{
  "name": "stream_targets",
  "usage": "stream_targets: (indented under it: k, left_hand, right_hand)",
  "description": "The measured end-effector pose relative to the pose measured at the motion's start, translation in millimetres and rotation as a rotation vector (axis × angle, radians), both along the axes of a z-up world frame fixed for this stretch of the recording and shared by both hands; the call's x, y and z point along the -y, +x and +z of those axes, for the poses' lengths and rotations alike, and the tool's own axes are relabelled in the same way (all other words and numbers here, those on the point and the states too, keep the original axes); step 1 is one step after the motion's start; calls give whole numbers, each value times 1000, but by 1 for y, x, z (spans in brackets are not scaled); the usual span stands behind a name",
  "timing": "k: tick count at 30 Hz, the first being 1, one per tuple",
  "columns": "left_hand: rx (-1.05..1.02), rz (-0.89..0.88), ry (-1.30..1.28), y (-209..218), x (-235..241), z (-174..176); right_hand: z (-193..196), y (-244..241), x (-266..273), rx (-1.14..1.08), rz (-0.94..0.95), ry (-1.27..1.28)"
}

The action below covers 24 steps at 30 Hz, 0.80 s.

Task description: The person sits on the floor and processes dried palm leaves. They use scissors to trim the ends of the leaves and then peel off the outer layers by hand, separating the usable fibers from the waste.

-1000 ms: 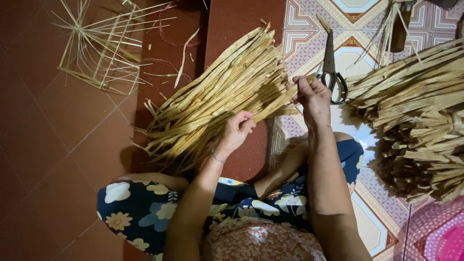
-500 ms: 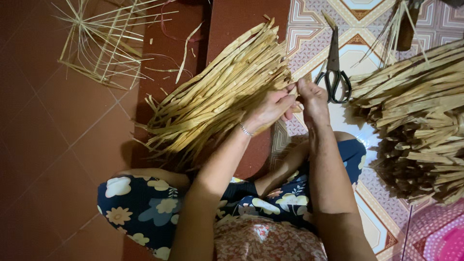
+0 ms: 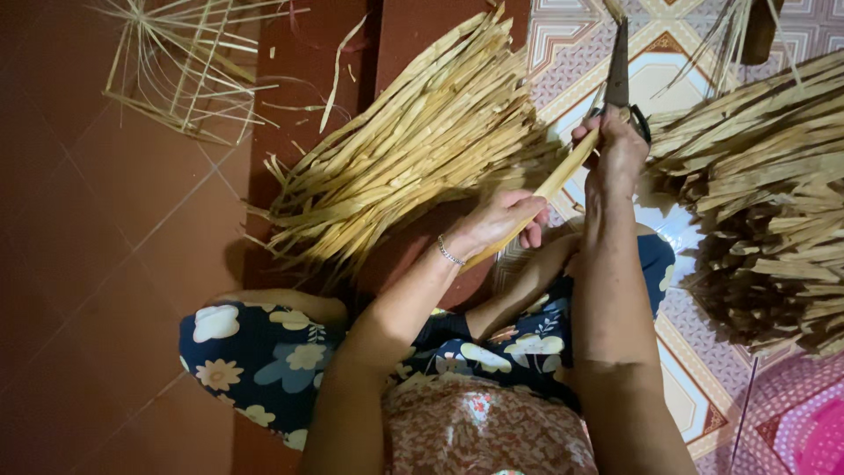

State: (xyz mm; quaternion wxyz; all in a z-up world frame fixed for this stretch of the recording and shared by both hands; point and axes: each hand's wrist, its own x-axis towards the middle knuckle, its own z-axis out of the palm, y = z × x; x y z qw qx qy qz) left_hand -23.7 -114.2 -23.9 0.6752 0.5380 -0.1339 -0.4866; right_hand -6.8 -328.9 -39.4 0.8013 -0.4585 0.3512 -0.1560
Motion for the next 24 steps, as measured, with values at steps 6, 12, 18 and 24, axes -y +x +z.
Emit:
stream_targets:
  k: [6, 12, 18, 24]
  left_hand:
    - [14, 11, 87, -9, -9, 9]
    - [64, 16, 104, -14, -26, 35]
    - [62, -25, 307, -12, -27, 45]
    - [-31, -80, 68, -10, -44, 34]
  right_hand:
    - [-23, 3, 11, 15, -41, 13]
    - [-44, 9, 30, 121, -126, 88]
    - [-44, 8, 32, 32, -221, 74]
    - [-43, 4, 36, 64, -193, 15]
